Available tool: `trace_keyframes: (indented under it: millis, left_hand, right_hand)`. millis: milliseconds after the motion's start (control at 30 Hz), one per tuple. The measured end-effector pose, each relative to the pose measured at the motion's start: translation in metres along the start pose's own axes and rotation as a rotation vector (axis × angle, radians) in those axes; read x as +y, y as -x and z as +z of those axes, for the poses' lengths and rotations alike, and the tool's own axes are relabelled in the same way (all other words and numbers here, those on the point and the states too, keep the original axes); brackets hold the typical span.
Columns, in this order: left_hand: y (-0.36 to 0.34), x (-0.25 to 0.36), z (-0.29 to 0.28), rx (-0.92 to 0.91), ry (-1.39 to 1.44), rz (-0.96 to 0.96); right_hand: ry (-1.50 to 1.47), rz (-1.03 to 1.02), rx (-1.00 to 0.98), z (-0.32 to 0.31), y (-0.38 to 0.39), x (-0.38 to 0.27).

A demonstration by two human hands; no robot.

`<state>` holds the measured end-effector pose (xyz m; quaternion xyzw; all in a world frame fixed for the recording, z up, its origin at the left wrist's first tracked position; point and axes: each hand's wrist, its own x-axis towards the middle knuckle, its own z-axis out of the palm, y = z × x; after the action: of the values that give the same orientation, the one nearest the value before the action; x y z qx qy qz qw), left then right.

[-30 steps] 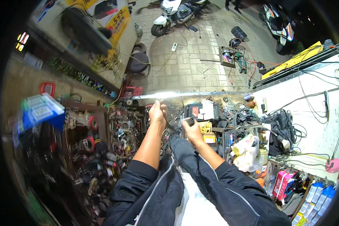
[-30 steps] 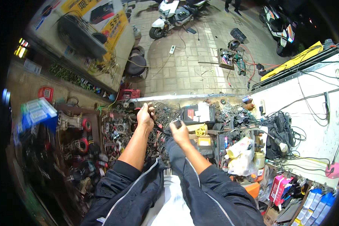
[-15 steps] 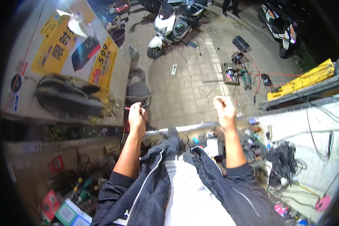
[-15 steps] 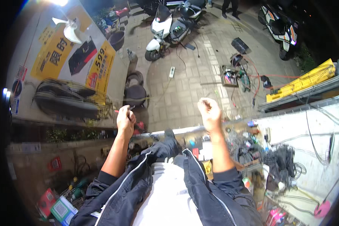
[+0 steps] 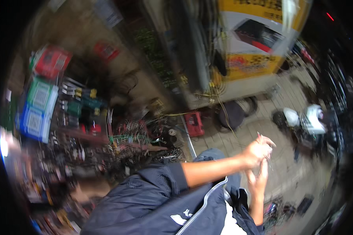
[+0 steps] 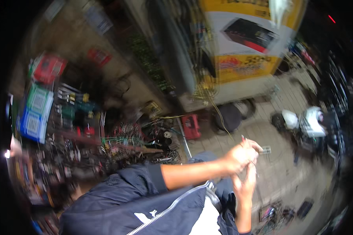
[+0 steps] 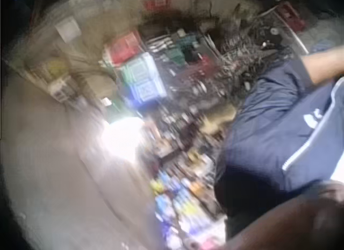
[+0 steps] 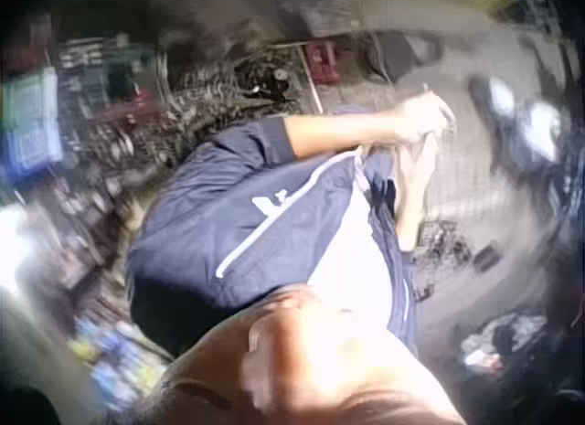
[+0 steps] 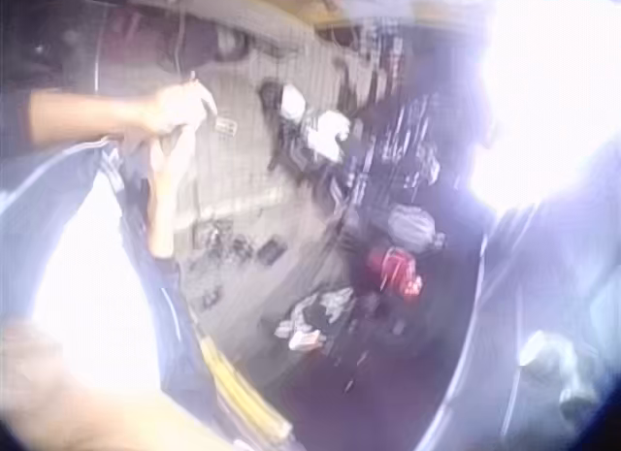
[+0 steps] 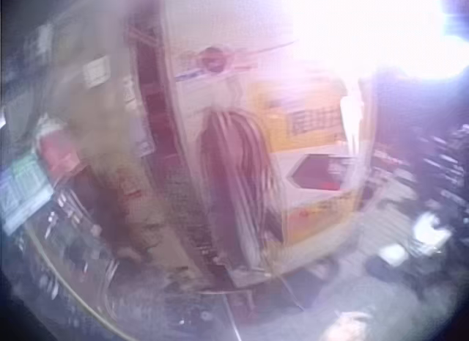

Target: The person tests wires on a motorcycle with a multimeter, connects wires to a circuit board, and solders components on the board at a cluttered workbench.

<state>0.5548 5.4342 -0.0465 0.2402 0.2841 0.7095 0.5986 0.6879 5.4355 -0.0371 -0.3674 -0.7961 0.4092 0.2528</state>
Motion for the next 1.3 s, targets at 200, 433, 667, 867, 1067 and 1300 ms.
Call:
trace_keyframes:
  millis: [200, 433, 667, 867, 1067, 1300]
  left_hand:
    - [0.048, -0.274, -0.246, 0.343, 0.509, 0.111]
    - [0.135, -0.186, -0.316, 0.622, -0.739, 0.087]
    - [0.457, 0.139, -0.371, 2.263, -1.744, 0.771]
    - [0.616, 0.329, -0.382, 2.304, -1.894, -0.768]
    - [0.605, 0.366, -0.413, 2.274, -1.406, -0.420]
    - [0.575, 0.318, -0.344, 2.517, -2.095, -0.243]
  right_hand:
    - [-0.185, -0.174, -0.463, 0.185, 0.020, 0.373]
    - [-0.193, -0.186, -0.351, 0.200, -0.023, 0.402]
    - [0.020, -0.201, -0.295, 0.183, -0.103, 0.356]
    - [0.173, -0.207, -0.426, 0.180, -0.143, 0.259]
    - [0.170, -0.300, -0.326, 0.204, -0.152, 0.190]
    - [0.116, -0.279, -0.469, 0.227, -0.158, 0.182]
